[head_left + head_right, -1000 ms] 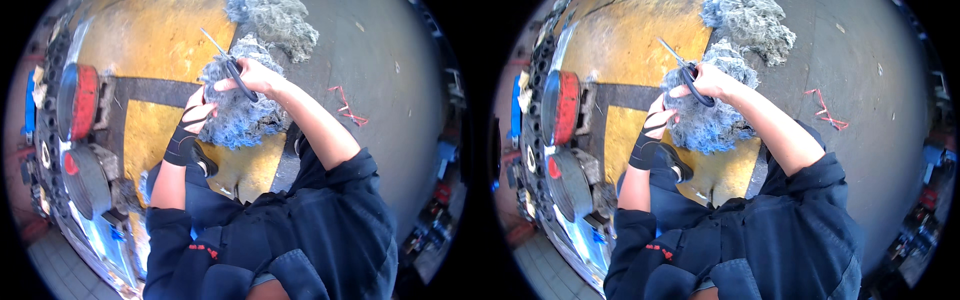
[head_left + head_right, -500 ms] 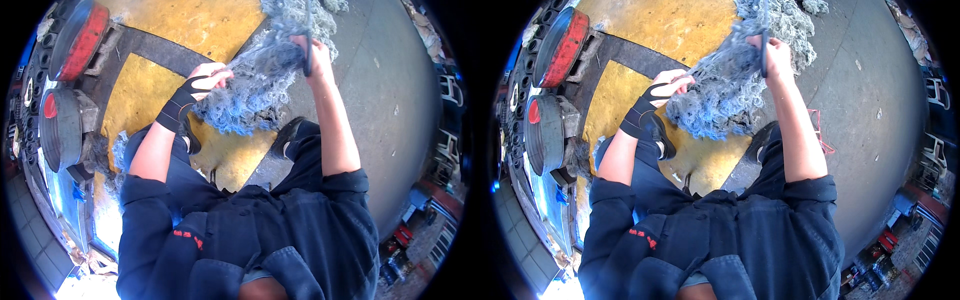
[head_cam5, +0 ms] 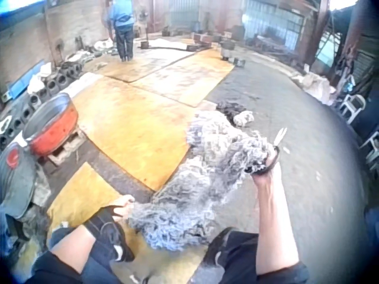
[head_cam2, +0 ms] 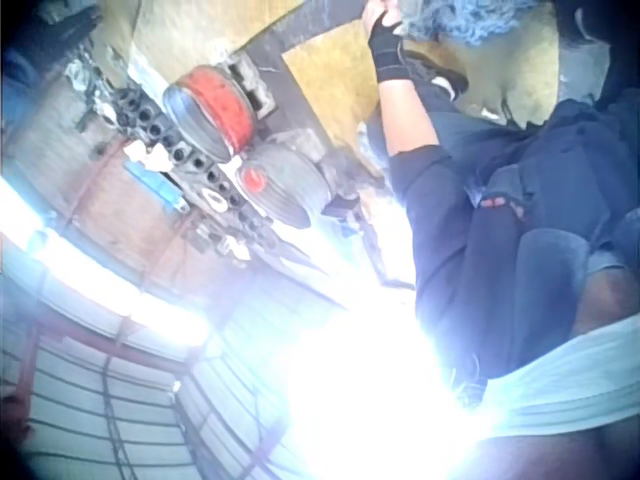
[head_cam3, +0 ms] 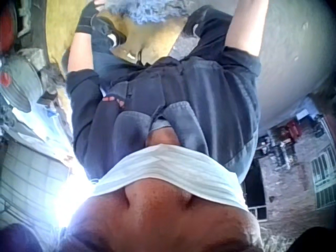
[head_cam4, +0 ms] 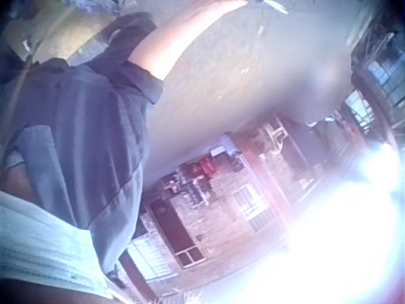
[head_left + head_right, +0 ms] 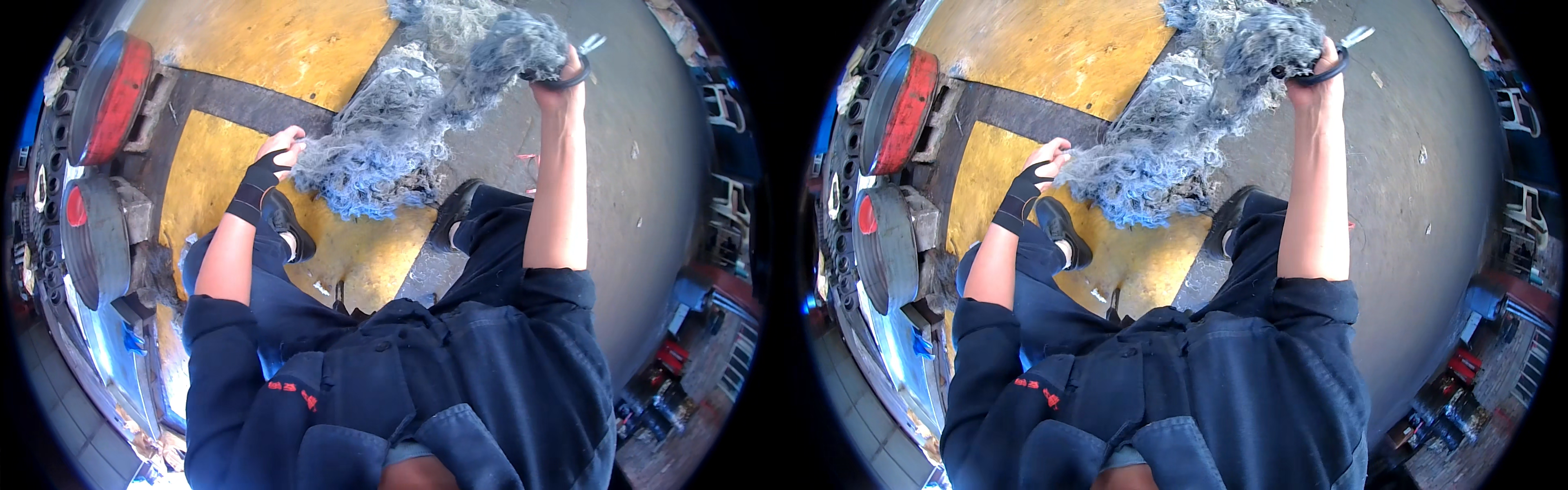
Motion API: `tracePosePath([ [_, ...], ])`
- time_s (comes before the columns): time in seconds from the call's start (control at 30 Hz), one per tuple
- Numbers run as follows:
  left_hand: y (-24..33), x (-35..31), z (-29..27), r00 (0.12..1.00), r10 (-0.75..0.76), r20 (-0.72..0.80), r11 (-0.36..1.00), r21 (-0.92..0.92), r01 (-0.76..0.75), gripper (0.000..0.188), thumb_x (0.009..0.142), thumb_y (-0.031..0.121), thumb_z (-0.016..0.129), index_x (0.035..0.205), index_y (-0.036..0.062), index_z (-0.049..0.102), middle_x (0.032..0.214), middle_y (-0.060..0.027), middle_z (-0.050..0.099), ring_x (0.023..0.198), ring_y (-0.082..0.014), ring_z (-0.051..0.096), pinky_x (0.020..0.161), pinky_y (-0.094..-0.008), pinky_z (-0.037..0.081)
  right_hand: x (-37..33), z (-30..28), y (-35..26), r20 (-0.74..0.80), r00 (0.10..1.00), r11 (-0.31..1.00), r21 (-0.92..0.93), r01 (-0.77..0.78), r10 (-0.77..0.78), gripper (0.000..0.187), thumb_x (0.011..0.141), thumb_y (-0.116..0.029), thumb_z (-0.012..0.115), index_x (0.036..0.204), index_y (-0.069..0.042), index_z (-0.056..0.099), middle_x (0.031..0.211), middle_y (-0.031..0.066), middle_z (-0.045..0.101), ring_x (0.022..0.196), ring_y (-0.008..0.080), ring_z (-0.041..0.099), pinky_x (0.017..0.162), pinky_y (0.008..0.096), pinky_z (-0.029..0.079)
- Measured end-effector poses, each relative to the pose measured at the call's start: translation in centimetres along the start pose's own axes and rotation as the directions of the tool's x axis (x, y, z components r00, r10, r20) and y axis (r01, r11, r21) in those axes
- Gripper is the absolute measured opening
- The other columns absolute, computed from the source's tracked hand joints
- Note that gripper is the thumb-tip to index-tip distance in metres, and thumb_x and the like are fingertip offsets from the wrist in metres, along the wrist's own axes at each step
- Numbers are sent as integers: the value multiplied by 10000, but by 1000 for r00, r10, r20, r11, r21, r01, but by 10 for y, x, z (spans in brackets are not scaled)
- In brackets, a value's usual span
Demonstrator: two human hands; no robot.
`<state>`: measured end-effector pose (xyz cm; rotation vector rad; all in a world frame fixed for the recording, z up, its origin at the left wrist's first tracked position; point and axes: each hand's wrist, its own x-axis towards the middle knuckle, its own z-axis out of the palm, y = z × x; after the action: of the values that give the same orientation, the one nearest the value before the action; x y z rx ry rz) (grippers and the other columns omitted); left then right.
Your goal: The person cuts into a clump of gray fibrous material with a pair of scissors, pulling off small sections and setting them aside on the floor.
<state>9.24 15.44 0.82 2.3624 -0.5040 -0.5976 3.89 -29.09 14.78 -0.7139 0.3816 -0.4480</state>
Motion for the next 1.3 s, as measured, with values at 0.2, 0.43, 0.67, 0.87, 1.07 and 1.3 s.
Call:
tracePosePath([
  [0.2,83,17,23,990,77,-121,985,-145,-94,473,767,190,643,1179,28,478,1055,-190,560,929,-271,578,802,-354,463,-21,11,17,174,977,988,-115,-104,123,231,859,-209,536,966,-12,594,907,94,652,819,218,638,726,363,537],
  [0.43,124,34,89,967,255,22,951,-185,-247,771,714,349,699,1308,-5,358,1285,-258,419,1230,-385,364,1043,-381,279,-65,40,36,425,841,904,107,-414,334,263,890,-201,503,1021,13,578,973,121,638,872,220,628,774,368,531],
  [0.67,61,28,86,939,95,331,994,-74,-75,356,863,326,464,842,-15,566,798,-180,584,793,-295,559,698,-381,414,-43,20,14,407,899,919,271,-288,162,264,868,-217,505,1018,-10,573,964,108,635,886,232,620,803,392,521],
  [0.87,-26,5,61,987,64,147,998,10,-66,238,800,280,502,736,51,484,735,-183,518,735,-373,520,627,-409,402,-16,-15,-21,205,976,868,496,-38,-74,212,879,-170,485,977,-12,587,984,109,623,917,233,604,842,381,510],
  [1.07,-45,-5,34,994,-103,-36,914,391,109,213,729,190,473,844,68,603,873,-204,620,851,-385,584,703,-456,457,-23,-20,-36,152,978,892,448,59,-141,284,893,-238,459,1032,-20,576,1024,112,616,968,256,583,865,407,487],
  [1.3,-57,-10,24,975,-221,-33,771,606,195,256,767,243,465,803,41,619,887,-204,623,884,-367,591,762,-448,461,-73,64,-35,-54,948,900,301,316,-315,236,892,-295,506,869,-76,591,779,36,613,680,175,585,581,281,502],
])
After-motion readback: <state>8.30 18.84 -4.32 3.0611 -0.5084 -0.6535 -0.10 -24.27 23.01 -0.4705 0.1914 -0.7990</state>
